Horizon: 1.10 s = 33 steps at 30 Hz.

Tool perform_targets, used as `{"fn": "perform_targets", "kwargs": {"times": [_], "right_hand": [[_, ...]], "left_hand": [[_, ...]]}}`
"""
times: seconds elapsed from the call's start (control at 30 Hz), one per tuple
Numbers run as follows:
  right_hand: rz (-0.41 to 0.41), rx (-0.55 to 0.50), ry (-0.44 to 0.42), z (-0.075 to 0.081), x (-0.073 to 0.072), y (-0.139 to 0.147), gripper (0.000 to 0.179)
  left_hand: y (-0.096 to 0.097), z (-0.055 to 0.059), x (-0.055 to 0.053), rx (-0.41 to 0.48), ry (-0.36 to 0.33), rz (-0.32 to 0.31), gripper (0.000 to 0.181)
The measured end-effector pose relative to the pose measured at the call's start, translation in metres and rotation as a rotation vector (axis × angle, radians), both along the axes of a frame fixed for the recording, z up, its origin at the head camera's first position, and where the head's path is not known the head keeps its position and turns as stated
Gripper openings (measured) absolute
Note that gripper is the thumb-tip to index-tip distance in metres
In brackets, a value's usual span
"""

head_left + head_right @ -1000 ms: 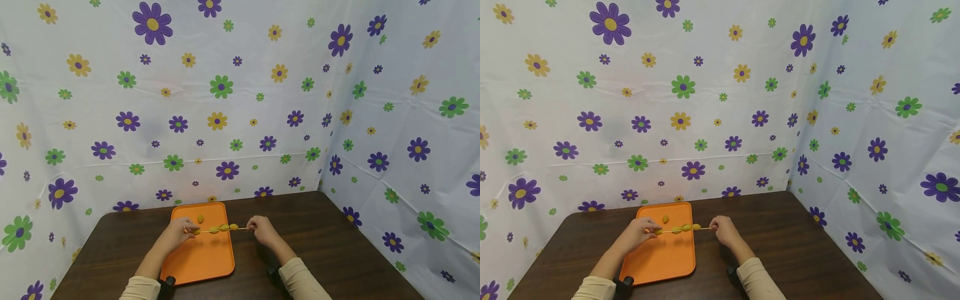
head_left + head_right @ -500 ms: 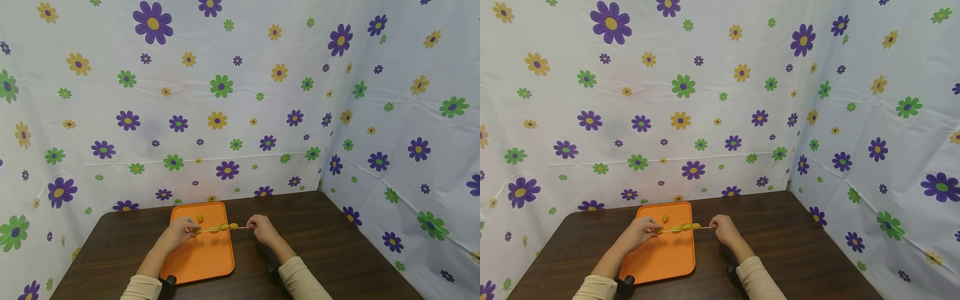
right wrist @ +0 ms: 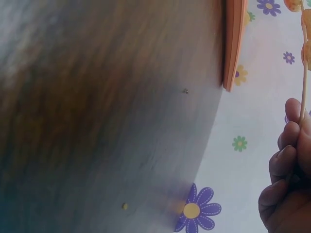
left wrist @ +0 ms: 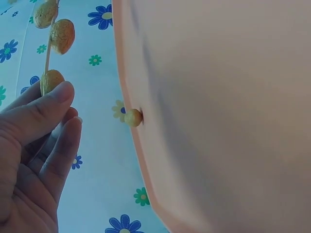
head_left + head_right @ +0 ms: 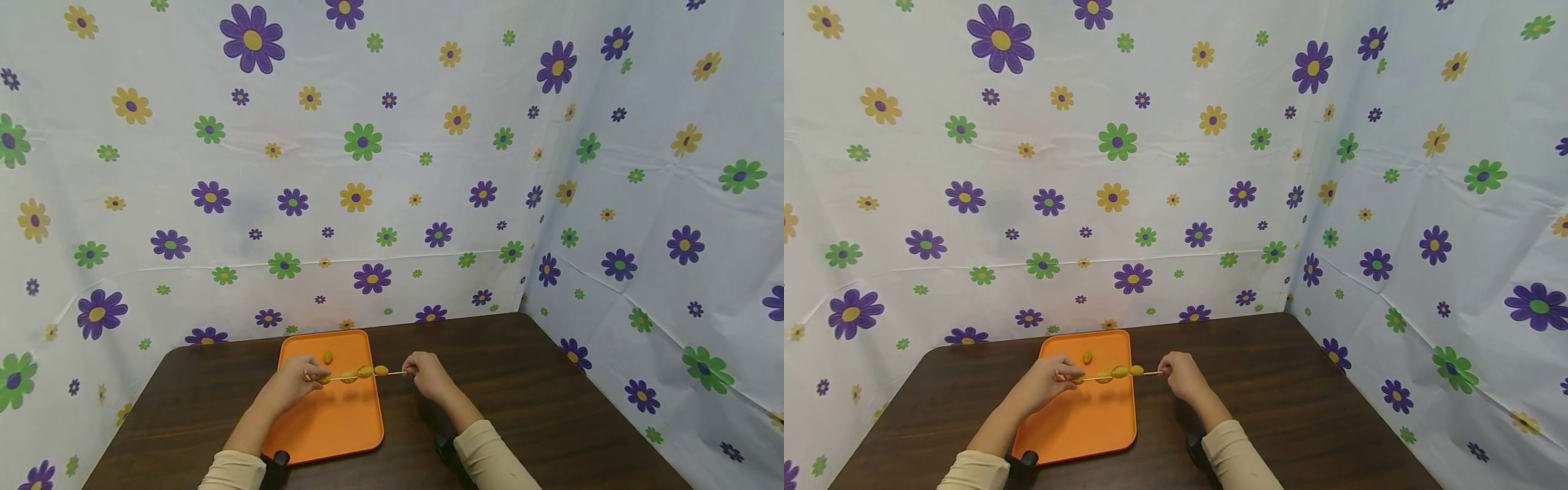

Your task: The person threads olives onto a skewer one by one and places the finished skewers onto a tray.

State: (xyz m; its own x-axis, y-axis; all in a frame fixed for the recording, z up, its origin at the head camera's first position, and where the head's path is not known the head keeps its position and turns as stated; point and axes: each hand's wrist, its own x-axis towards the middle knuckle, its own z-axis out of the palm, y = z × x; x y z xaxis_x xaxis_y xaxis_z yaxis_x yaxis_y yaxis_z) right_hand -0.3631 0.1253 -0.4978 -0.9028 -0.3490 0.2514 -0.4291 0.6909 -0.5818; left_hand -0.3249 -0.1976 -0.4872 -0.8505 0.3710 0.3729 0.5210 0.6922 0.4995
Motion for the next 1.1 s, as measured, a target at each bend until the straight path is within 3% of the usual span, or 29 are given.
{"fn": "perform_targets", "kwargs": {"times": [0.4, 0.7, 1.1], "right_hand": [[0.001, 0.008, 0.002, 0.0001, -0.0001, -0.0015, 0.027], [0.006, 0.001, 0.001, 0.0, -0.0007, -0.004, 0.027], [0.013, 0.012, 0.001, -0.0001, -0.0006, -0.0065, 0.025]], "left_hand": [[0.0018, -0.0005, -0.0006, 0.01, -0.008, -0.01, 0.027], [0.0046, -0.0004, 0.0014, -0.001, 0.054, -0.036, 0.028], [0.0078, -0.0002, -0.0012, -0.007, 0.008, -0.015, 0.027]]}}
